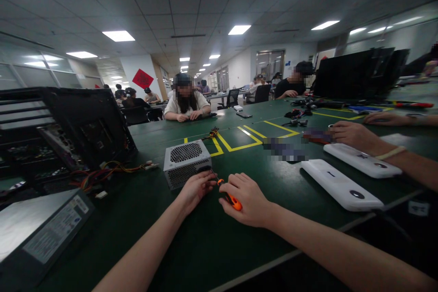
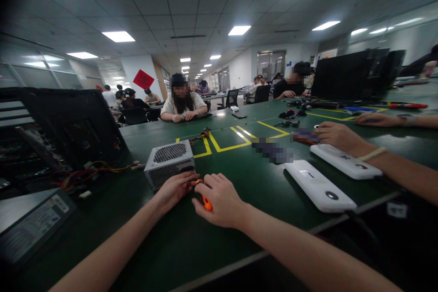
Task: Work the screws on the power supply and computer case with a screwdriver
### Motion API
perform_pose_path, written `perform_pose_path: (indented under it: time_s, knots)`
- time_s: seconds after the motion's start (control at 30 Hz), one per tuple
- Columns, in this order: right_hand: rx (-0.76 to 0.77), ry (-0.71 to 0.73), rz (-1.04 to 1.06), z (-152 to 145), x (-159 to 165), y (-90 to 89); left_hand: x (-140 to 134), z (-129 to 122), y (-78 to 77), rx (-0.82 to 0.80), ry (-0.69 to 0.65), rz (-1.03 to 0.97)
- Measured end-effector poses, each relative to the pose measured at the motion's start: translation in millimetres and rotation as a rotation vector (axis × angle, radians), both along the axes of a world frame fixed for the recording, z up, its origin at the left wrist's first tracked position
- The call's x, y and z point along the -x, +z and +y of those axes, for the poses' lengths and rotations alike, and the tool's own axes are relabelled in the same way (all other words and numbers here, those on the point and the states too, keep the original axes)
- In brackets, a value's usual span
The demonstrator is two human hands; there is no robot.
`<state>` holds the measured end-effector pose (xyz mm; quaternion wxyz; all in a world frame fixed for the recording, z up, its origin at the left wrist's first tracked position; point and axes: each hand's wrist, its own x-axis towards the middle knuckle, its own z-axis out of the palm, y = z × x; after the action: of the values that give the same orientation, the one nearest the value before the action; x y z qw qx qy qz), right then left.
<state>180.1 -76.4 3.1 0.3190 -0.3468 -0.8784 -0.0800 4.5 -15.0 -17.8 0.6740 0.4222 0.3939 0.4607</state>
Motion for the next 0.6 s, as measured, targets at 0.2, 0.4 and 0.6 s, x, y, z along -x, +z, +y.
perform_pose_path:
  time_s: [0.2, 0.4, 0.6]
  knots:
    - [0.045, 0.009, 0.013, 0.4, 0.7, -3.4, 1.3, 2.4, -4.8, -0.033, -0.025, 0.004]
    - [-0.001, 0.018, -0.005, 0.3, 0.8, -2.9, 0.2, -0.4, -3.1, -0.046, -0.025, 0.013]
    - [0.08, -0.005, 0.084, -0.6, 0.5, -3.1, -1.6, -1.3, -1.8, -0.036, -0.006, 0.031]
